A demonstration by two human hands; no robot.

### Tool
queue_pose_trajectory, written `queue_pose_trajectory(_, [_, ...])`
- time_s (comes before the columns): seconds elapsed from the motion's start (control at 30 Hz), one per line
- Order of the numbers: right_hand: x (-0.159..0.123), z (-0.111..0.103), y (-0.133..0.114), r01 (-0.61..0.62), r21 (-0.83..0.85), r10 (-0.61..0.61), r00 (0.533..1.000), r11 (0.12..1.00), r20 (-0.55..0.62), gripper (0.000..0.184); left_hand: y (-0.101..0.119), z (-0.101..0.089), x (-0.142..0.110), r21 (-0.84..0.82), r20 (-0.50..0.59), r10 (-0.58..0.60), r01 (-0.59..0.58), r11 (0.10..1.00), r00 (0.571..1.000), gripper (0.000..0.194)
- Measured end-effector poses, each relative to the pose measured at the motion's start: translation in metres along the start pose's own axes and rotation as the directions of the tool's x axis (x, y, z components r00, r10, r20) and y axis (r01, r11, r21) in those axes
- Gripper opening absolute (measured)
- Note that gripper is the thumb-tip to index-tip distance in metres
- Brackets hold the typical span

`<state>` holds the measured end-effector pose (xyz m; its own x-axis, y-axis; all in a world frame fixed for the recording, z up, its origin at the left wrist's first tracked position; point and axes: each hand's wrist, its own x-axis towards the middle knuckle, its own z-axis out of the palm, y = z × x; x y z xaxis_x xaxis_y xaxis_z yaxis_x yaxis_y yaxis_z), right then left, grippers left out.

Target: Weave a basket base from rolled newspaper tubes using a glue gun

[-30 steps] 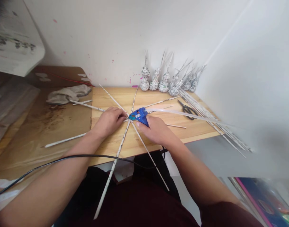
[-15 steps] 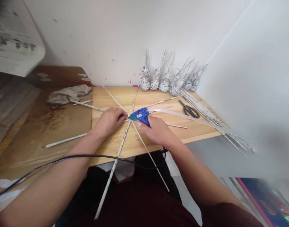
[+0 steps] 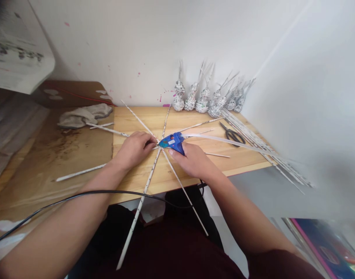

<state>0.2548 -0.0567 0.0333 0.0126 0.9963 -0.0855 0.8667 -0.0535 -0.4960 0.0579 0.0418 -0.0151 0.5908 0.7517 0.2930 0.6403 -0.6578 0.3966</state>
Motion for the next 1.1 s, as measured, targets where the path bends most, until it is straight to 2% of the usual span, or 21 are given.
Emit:
queue_pose_trajectory(0.37, [-0.002,-0.002,-0.004,0.004,-0.055,-0.005,1.000,0.998,-0.016,0.032,0.003,0.001,-0.003,0.052,-0.021,0.043,-0.042,0.998,0.999,0.019])
queue_pose_trajectory(0.67, [-0.008,0.005,0.009,-0.010,0.155,0.018,0.999,0.988,-0.044,0.035,0.006,-0.002,-0.005,0.149,0.014,0.021,-0.023,0.989,1.000,0.020])
queue_pose_trajectory(0.8, [-0.014,0.007,0.016,-0.008,0.255,0.025,0.998,0.967,-0.064,0.040,0.010,-0.004,-0.009,0.219,0.052,0.072,-0.082,0.972,0.996,0.020])
queue_pose_trajectory(0.87, [-0.018,0.008,0.017,-0.025,0.350,0.053,0.996,0.936,-0.070,0.041,0.014,-0.005,-0.012,0.281,0.080,0.104,-0.123,0.952,0.991,0.018])
queue_pose_trajectory(0.97, [-0.026,0.009,0.014,-0.044,0.549,0.098,0.993,0.834,-0.069,0.040,0.016,-0.005,-0.019,0.328,0.117,0.129,-0.161,0.931,0.985,0.018])
queue_pose_trajectory(1.1, [-0.037,0.009,0.007,0.036,0.711,0.060,0.992,0.702,-0.109,0.040,0.007,-0.001,-0.029,0.248,0.118,0.166,-0.191,0.950,0.979,0.030])
